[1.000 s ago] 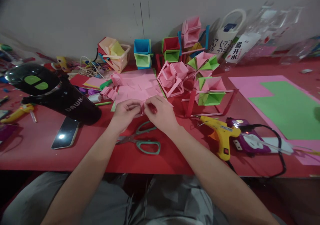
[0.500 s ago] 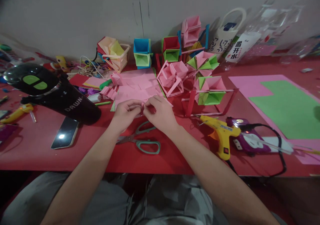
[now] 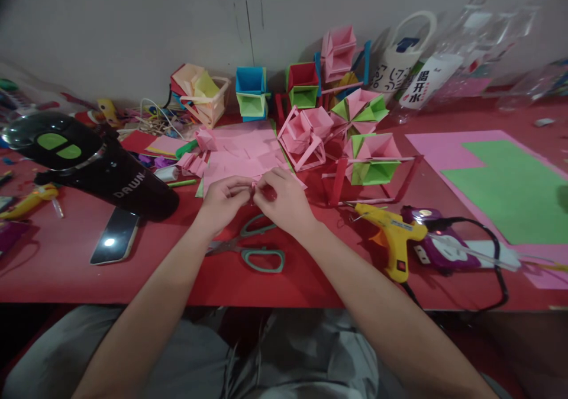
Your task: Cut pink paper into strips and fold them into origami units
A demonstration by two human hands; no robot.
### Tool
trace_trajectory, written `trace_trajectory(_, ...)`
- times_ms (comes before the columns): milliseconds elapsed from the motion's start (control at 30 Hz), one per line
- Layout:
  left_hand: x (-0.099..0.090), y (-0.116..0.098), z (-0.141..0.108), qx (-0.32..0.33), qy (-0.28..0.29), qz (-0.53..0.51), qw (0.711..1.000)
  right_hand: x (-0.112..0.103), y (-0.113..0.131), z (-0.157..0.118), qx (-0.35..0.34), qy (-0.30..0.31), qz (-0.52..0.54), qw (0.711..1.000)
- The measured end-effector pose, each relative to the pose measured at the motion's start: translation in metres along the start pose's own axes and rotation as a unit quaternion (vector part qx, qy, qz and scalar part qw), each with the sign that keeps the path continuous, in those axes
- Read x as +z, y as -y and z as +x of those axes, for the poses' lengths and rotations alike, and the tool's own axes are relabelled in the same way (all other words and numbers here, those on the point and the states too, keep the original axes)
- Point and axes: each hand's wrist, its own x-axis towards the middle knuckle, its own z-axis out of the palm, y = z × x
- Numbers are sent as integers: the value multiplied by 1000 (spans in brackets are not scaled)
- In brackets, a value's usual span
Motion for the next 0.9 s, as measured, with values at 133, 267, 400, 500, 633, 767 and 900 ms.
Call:
trace_trajectory(133,0,1,0,-3,-8,-10,1000,-1,1,0,1,0,2,1000)
trace_trajectory(267,1,0,-1,-19,-8,-12,1000,-1,3,1,2,-1,3,1000)
trace_trajectory(400,1,-1,-1,-28,-11,-17,999,-1,3,0,-1,0,-6,1000)
trace_trajectory(500,1,-2,-1,-26,-20,-16,999,0,2,0,-4,-1,-12,1000)
trace_trajectory(633,1,-1,-1,-19,-19,-7,1000,0,3,0,-5,-4,-9,1000)
trace_trajectory(767,1,0,-1,-9,-14,-2,1000,-1,4,0,-3,-5,-8,1000)
trace_trajectory(900,1,0,-1,-4,-13,6,1000,-1,4,1,0,-2,-8,1000)
